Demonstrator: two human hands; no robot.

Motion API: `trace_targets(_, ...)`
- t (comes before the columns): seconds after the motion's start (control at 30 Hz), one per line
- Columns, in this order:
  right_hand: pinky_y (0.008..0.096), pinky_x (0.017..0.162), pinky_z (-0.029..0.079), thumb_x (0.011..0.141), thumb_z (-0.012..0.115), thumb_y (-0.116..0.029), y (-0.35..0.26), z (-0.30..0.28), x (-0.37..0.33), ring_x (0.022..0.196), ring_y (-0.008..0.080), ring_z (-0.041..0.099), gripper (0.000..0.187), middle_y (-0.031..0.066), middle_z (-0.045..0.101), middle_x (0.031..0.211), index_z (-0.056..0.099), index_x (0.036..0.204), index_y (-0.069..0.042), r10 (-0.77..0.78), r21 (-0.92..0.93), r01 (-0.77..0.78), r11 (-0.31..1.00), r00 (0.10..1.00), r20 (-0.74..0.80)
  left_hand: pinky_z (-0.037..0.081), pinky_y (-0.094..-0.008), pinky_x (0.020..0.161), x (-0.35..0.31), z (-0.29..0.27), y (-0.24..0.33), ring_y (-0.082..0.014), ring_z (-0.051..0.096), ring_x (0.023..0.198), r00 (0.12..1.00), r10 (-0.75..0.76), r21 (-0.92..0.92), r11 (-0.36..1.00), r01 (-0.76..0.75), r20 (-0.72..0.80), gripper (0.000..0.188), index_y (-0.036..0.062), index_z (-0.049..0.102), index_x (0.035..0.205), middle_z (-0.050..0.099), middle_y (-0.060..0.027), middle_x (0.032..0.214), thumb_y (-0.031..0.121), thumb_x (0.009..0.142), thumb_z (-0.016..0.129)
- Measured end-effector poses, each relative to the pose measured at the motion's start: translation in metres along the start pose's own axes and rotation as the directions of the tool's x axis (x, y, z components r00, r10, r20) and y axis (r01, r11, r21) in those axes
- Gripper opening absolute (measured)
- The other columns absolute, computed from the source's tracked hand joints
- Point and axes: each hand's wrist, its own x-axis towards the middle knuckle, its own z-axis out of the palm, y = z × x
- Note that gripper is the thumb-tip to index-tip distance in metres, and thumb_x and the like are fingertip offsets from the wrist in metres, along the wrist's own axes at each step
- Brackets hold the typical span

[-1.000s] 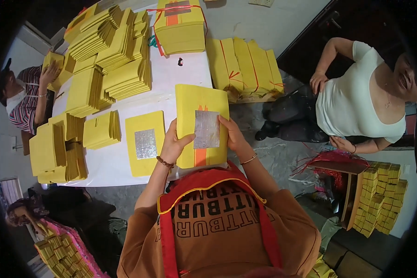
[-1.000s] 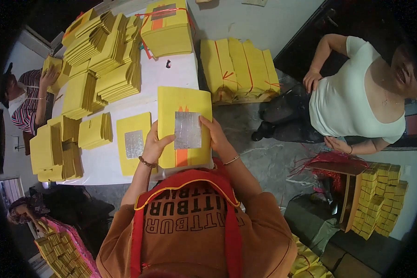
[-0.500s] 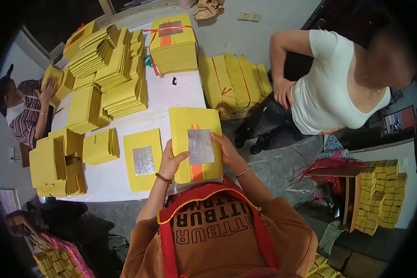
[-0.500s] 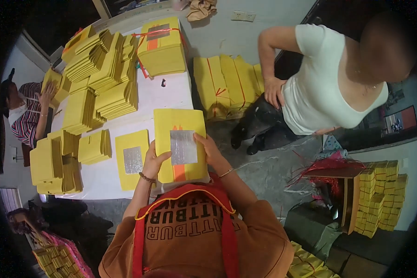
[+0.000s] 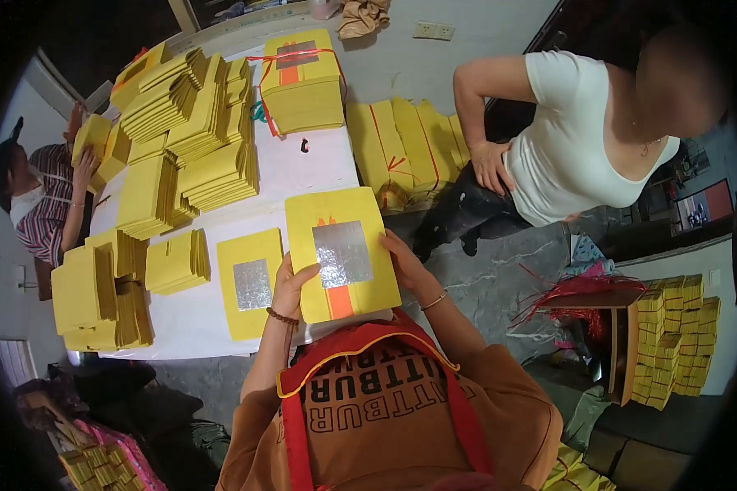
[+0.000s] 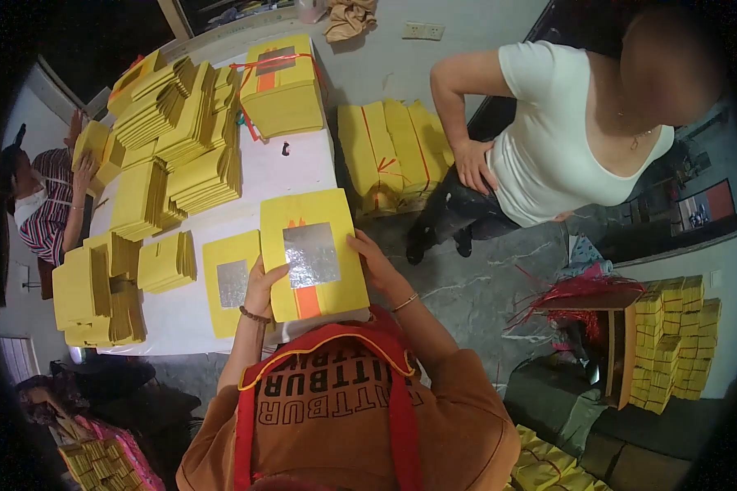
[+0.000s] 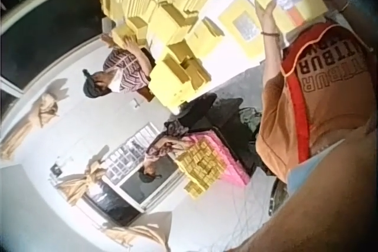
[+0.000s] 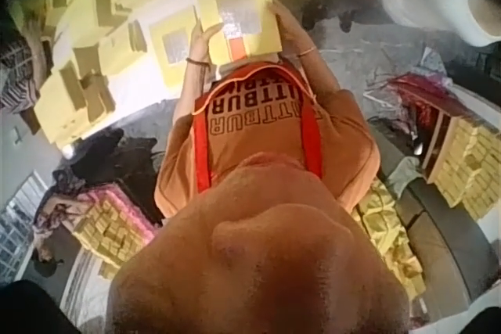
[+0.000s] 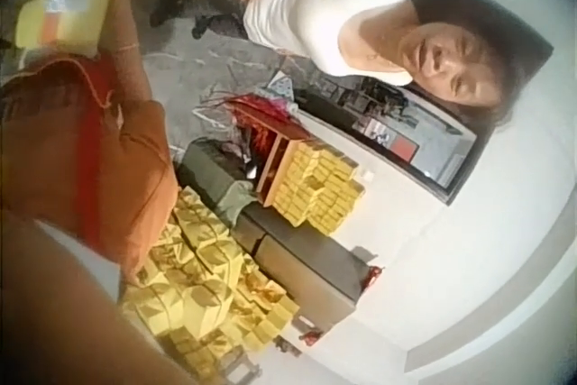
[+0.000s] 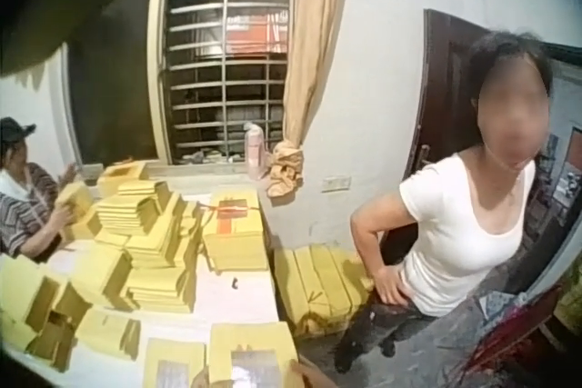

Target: Sorting and stacking yellow ritual papers on a table.

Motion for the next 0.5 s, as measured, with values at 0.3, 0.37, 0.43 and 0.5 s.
trace_targets(0.3,0.0282,0.085,0.043,0.089,0.049,-0.021,0.013,0.003,-0.005,0.103,0.0139,0.05,0.043,0.0038,0.051,0.115,0.036,0.127,-0.007,0.037,0.082,-0.044,0.996,0.996,0.08,0.048,-0.0256,0.072,-0.002,-0.002,0.011,-0.0129,0.056,0.085,0.999,0.041,-0.063,0.997,-0.043,-0.02,0.043,0.0032,0.043,0.116,0.055,-0.0037,0.097,-0.004,0.077,0.057)
trace_targets(0.37,0.028,0.084,0.044,0.089,0.049,-0.02,0.016,0.007,-0.007,0.102,0.0139,0.05,0.044,0.004,0.051,0.115,0.036,0.128,-0.007,0.047,0.054,-0.051,0.997,0.997,0.066,0.047,-0.0255,0.073,-0.004,-0.002,0.013,-0.0128,0.056,0.086,0.999,0.043,-0.029,0.999,-0.044,-0.028,0.044,0.0029,0.042,0.117,0.055,-0.0042,0.098,-0.004,0.076,0.058)
trace_targets(0.43,0.0279,0.083,0.045,0.088,0.049,-0.02,0.018,0.01,-0.006,0.102,0.014,0.051,0.045,0.0042,0.051,0.115,0.035,0.129,-0.007,0.058,0.024,-0.059,0.998,0.997,0.05,0.047,-0.0255,0.074,-0.004,-0.001,0.013,-0.013,0.055,0.087,0.998,0.051,-0.004,0.999,-0.051,-0.046,0.045,0.0027,0.042,0.118,0.055,-0.0046,0.099,-0.004,0.076,0.058)
trace_targets(0.5,0.0279,0.082,0.046,0.088,0.05,-0.017,0.019,0.011,-0.003,0.1,0.014,0.052,0.046,0.0049,0.051,0.114,0.034,0.129,-0.006,0.049,-0.026,-0.048,0.998,0.998,0.031,0.046,-0.0256,0.075,-0.004,0.0,0.014,-0.0133,0.055,0.089,0.996,0.053,0.018,0.998,-0.052,-0.073,0.046,0.0024,0.042,0.118,0.055,-0.005,0.101,-0.004,0.076,0.058)
